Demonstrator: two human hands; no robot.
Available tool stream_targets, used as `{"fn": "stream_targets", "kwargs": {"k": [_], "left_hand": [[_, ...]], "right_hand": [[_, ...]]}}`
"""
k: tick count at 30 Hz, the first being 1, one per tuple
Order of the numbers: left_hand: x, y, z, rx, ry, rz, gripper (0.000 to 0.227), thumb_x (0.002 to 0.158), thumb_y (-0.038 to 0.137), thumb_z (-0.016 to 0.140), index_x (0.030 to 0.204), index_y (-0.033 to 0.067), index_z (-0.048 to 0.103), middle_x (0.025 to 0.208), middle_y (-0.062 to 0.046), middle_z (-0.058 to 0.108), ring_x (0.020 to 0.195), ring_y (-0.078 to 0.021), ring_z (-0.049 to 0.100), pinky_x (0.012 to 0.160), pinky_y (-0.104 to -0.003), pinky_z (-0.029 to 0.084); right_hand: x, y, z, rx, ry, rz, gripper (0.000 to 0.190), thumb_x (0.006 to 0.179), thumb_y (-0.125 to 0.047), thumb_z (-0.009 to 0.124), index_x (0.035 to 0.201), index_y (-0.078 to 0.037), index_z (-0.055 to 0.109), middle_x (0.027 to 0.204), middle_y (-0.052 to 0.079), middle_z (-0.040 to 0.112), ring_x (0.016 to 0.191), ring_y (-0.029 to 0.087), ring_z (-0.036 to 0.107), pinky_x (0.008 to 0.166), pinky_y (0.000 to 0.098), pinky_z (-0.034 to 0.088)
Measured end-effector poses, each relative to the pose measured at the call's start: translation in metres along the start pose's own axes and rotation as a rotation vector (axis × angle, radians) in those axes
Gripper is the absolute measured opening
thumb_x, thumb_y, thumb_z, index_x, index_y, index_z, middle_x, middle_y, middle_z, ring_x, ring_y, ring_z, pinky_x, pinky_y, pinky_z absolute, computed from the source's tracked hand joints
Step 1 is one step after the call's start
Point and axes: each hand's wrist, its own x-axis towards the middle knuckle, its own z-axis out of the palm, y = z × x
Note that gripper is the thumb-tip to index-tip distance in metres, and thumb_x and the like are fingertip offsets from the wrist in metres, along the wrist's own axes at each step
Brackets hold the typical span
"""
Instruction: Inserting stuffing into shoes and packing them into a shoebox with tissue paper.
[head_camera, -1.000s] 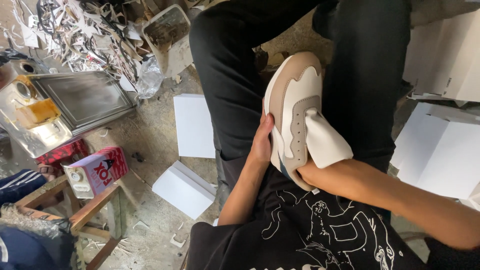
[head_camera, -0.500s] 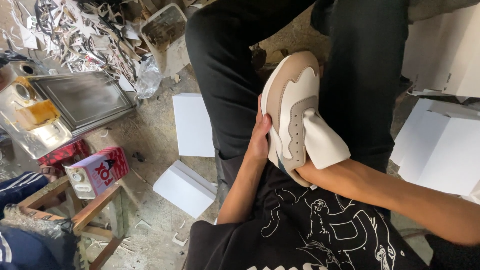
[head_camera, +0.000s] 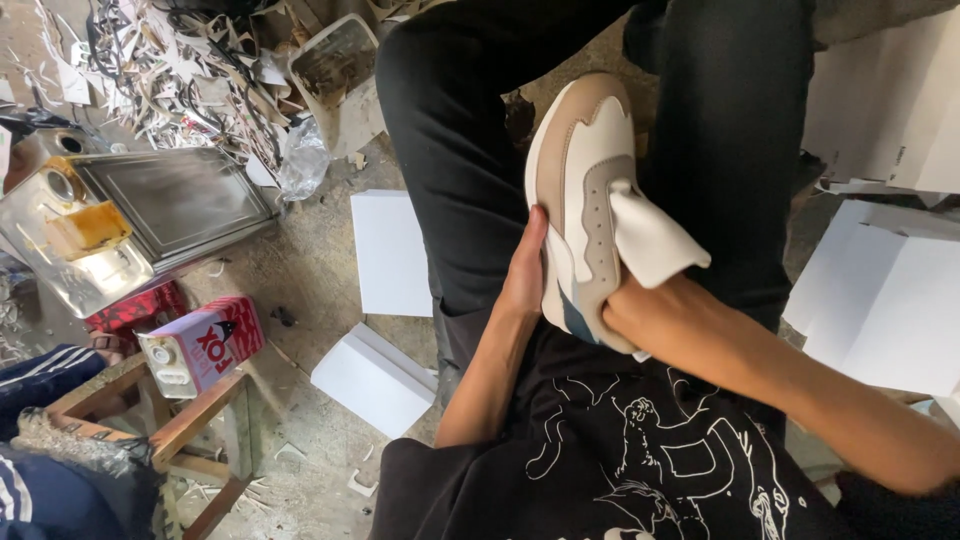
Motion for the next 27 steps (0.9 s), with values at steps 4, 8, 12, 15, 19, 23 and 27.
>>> {"fn": "stream_targets", "kwargs": {"k": [4,8,12,15,19,23,27], "left_hand": [[0.006,0.013,0.012,-0.039,0.05,-0.065,0.09,0.1,0.063,0.049,0.167,0.0129,0.015,0.17,-0.019,0.019,0.153,-0.0362,0.026,0.126,-0.056,0.019],[0.009,0.02,0.011,-0.017,0.104,-0.11,0.096,0.098,0.068,0.048,0.166,0.0085,0.016,0.166,-0.024,0.023,0.15,-0.0376,0.032,0.123,-0.053,0.027],[0.012,0.019,0.005,0.018,0.136,-0.145,0.098,0.097,0.069,0.049,0.166,0.0064,0.018,0.163,-0.025,0.029,0.146,-0.0364,0.039,0.12,-0.048,0.035],[0.01,0.029,0.013,0.058,0.131,-0.172,0.103,0.094,0.073,0.049,0.166,0.0053,0.019,0.161,-0.027,0.032,0.144,-0.037,0.042,0.117,-0.05,0.038],[0.009,0.017,0.001,0.095,0.148,-0.188,0.105,0.093,0.073,0.051,0.165,0.0041,0.02,0.16,-0.033,0.031,0.143,-0.0409,0.042,0.115,-0.054,0.039],[0.01,-0.007,-0.017,-0.23,0.012,-0.145,0.082,0.101,0.064,0.05,0.155,0.004,0.044,0.147,-0.021,0.055,0.131,-0.0292,0.057,0.114,-0.043,0.044],[0.011,-0.015,-0.025,-0.429,-0.121,-0.098,0.071,0.107,0.057,0.045,0.15,0.0011,0.05,0.142,-0.017,0.061,0.129,-0.027,0.059,0.115,-0.039,0.045]], "right_hand": [[0.006,-0.003,-0.01,-0.011,-0.011,-0.003,0.012,0.095,-0.013,0.051,0.085,-0.017,0.057,0.079,-0.001,0.06,0.067,0.012,0.055,0.066,0.0293,0.045],[0.013,-0.013,-0.018,-0.039,-0.039,-0.005,0.015,0.096,-0.014,0.051,0.083,-0.018,0.058,0.077,-0.003,0.06,0.064,0.01,0.055,0.065,0.0282,0.045],[0.014,-0.016,-0.023,-0.062,-0.062,-0.001,0.018,0.096,-0.016,0.051,0.08,-0.019,0.058,0.074,-0.004,0.06,0.062,0.009,0.055,0.063,0.0271,0.045],[0.011,-0.022,-0.021,-0.084,-0.079,-0.004,0.02,0.097,-0.016,0.051,0.079,-0.02,0.059,0.073,-0.005,0.06,0.06,0.008,0.055,0.062,0.0264,0.045],[-0.001,-0.022,-0.011,-0.101,-0.093,-0.003,0.022,0.097,-0.017,0.051,0.077,-0.021,0.059,0.071,-0.006,0.06,0.058,0.007,0.055,0.061,0.0256,0.045],[-0.02,-0.009,0.001,-0.117,-0.112,-0.007,0.025,0.097,-0.018,0.051,0.075,-0.022,0.059,0.069,-0.007,0.061,0.056,0.005,0.055,0.06,0.0246,0.045],[-0.048,0.013,0.018,0.086,0.187,-0.377,0.035,0.099,-0.017,0.053,0.133,-0.008,0.059,0.131,0.003,0.066,0.103,0.023,0.072,0.085,0.0434,0.056]]}}
